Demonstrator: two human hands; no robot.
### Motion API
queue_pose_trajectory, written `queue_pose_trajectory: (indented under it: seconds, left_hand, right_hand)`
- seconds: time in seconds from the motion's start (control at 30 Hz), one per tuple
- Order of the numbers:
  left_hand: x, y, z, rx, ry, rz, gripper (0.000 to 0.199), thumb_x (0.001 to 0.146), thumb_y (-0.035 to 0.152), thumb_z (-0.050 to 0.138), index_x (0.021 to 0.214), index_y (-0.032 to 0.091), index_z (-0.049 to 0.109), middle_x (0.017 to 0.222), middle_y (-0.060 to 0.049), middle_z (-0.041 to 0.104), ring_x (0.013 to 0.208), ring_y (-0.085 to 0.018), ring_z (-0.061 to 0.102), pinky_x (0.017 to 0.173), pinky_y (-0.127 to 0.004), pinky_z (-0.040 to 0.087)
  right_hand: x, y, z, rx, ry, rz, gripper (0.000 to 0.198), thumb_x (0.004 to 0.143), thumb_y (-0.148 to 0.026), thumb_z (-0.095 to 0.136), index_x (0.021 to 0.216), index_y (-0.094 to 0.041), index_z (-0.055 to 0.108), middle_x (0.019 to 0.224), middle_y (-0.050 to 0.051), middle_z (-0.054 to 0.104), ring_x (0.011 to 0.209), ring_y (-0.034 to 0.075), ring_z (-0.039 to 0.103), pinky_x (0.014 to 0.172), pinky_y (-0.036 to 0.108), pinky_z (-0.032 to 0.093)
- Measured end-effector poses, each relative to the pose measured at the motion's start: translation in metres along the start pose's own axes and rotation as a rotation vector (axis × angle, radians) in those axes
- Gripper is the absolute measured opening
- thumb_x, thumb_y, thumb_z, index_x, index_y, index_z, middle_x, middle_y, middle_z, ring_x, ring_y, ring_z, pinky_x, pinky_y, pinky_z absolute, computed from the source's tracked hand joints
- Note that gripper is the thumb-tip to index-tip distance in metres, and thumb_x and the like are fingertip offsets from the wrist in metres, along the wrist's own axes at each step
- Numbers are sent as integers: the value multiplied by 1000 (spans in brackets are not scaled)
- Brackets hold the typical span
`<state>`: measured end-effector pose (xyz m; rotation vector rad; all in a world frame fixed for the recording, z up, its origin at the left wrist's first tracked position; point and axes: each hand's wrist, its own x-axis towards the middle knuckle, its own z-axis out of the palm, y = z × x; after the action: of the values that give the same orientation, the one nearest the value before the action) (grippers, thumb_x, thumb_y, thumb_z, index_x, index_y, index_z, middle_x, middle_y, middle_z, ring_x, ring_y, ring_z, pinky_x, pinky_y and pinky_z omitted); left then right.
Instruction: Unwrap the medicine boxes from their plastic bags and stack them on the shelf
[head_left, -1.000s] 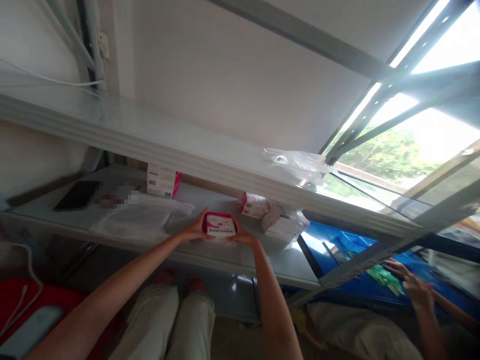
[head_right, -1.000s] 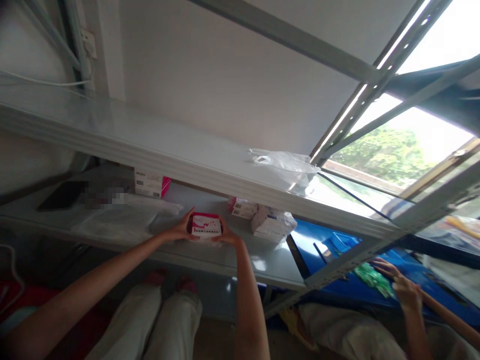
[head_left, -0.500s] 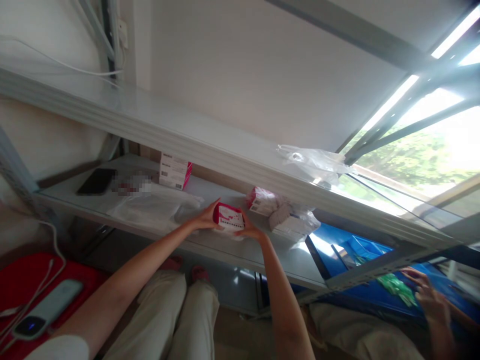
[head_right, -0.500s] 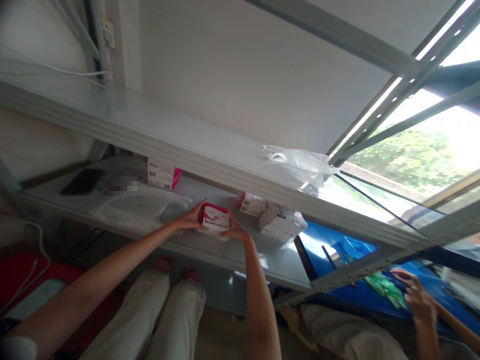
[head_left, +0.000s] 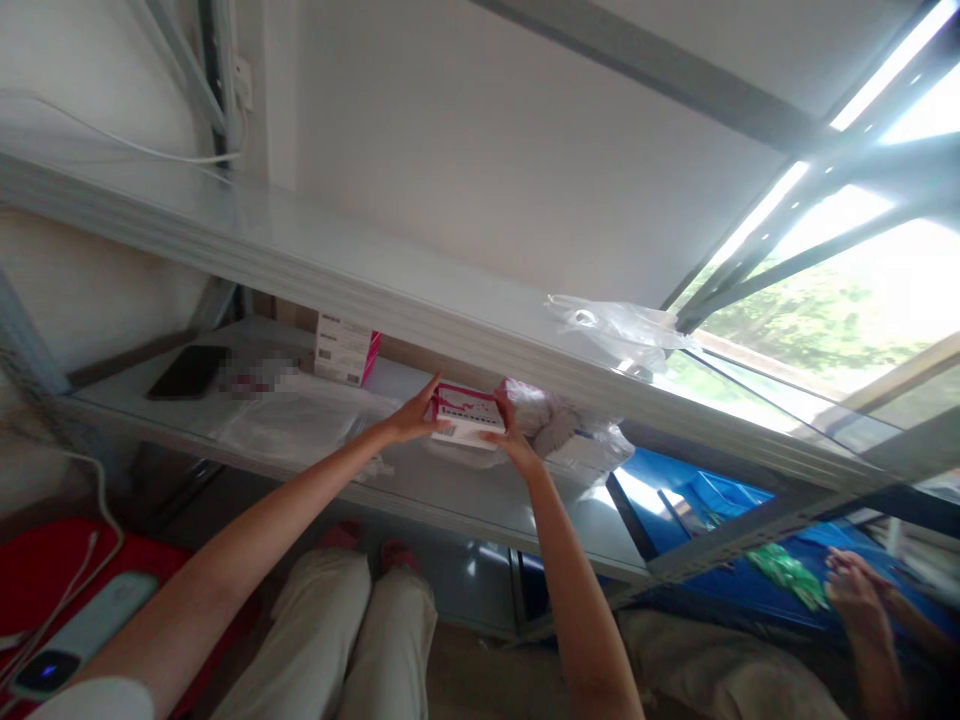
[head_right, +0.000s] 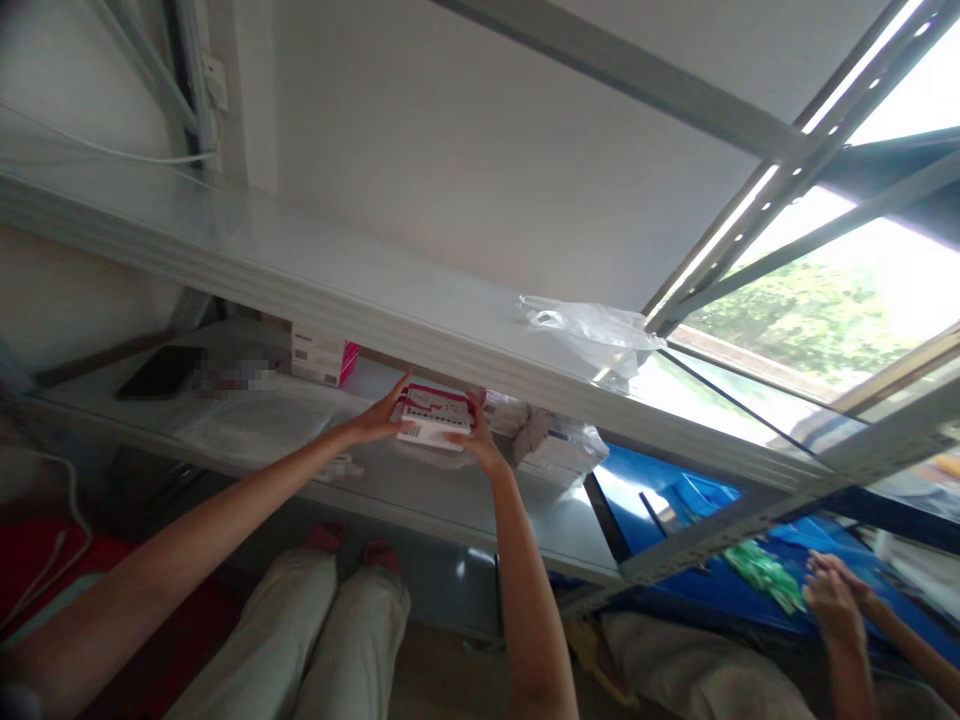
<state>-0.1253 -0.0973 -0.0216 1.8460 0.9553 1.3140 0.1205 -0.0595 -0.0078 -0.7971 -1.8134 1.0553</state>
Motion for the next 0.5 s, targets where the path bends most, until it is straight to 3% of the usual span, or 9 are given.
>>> queue_pose_trajectory:
  seconds: [0.13, 0.3, 0.4, 0.5]
  left_hand:
    - [-2, -3, 4, -23, -39, 29, 97, 78, 45, 60, 149, 21, -3, 151, -13, 27, 135, -27, 32, 111, -43, 25]
    - [1, -7, 3, -58, -11, 26, 99, 78, 46, 61, 148, 23, -4, 147, -11, 36, 130, -26, 39, 109, -42, 29]
    - [4, -10, 1, -45, 24, 53, 96, 78, 49, 60, 149, 22, 2, 151, -12, 28, 135, -27, 33, 110, -43, 26]
    - [7, -18, 1, 26, 88, 50, 91, 77, 53, 59, 149, 22, 11, 153, -12, 21, 139, -29, 24, 113, -45, 17]
  right_hand:
    - [-1, 2, 10, 103, 106, 10, 96, 60, -43, 75, 141, -25, 28, 139, 7, 44, 124, 24, 45, 103, 40, 38]
    - [-1, -4, 14, 71, 77, 47, 108, 57, -43, 77, 146, -27, 19, 147, 7, 33, 130, 23, 39, 107, 39, 32]
    - [0, -6, 17, 99, 78, 80, 120, 57, -44, 77, 149, -26, 3, 148, 9, 32, 128, 22, 43, 106, 40, 34]
    - [3, -6, 24, 131, 130, 109, 118, 59, -47, 75, 149, -29, 1, 147, 8, 34, 124, 22, 47, 101, 40, 41]
